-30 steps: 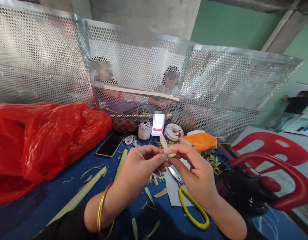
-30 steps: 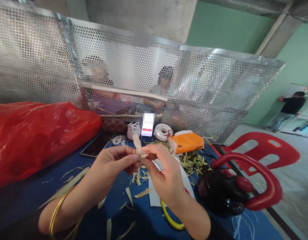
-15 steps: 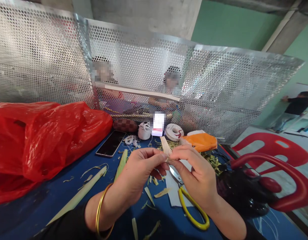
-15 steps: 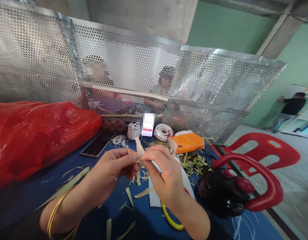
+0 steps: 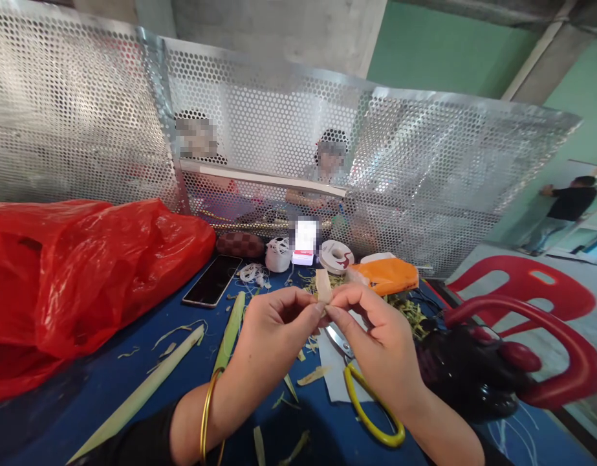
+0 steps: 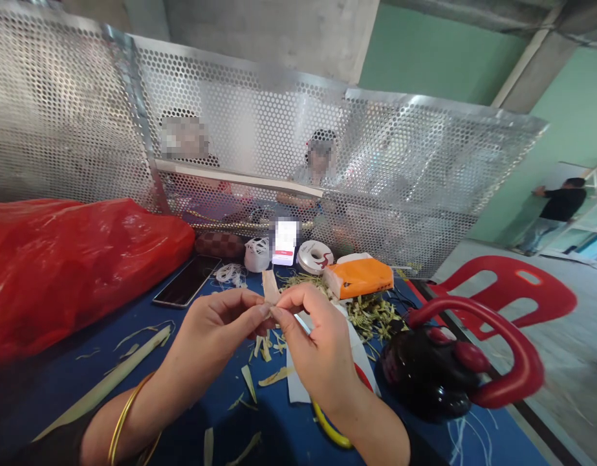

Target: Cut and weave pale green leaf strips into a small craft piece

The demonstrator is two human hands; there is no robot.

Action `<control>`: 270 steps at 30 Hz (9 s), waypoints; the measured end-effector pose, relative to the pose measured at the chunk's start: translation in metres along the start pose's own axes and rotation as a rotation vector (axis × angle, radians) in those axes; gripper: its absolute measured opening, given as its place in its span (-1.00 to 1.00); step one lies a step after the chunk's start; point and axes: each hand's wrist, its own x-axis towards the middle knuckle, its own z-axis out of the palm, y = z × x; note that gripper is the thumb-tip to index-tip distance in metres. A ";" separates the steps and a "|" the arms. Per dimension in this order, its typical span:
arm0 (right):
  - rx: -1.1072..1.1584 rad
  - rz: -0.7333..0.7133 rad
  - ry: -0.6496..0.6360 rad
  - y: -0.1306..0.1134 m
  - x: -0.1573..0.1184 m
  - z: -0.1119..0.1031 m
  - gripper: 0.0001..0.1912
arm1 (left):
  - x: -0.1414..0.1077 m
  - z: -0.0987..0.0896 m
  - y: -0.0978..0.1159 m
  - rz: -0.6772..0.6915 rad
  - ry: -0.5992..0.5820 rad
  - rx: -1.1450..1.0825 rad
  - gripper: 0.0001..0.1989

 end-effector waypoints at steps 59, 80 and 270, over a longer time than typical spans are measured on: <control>-0.102 -0.132 -0.030 0.005 0.000 -0.004 -0.90 | 0.004 -0.005 0.003 -0.177 -0.054 -0.129 -0.87; -0.059 0.126 0.026 -0.003 0.005 -0.005 -0.89 | 0.004 -0.005 -0.004 0.017 -0.077 0.039 -0.86; 0.225 0.248 -0.089 0.003 0.002 0.002 -0.77 | 0.002 -0.008 0.000 0.143 -0.104 0.290 -0.90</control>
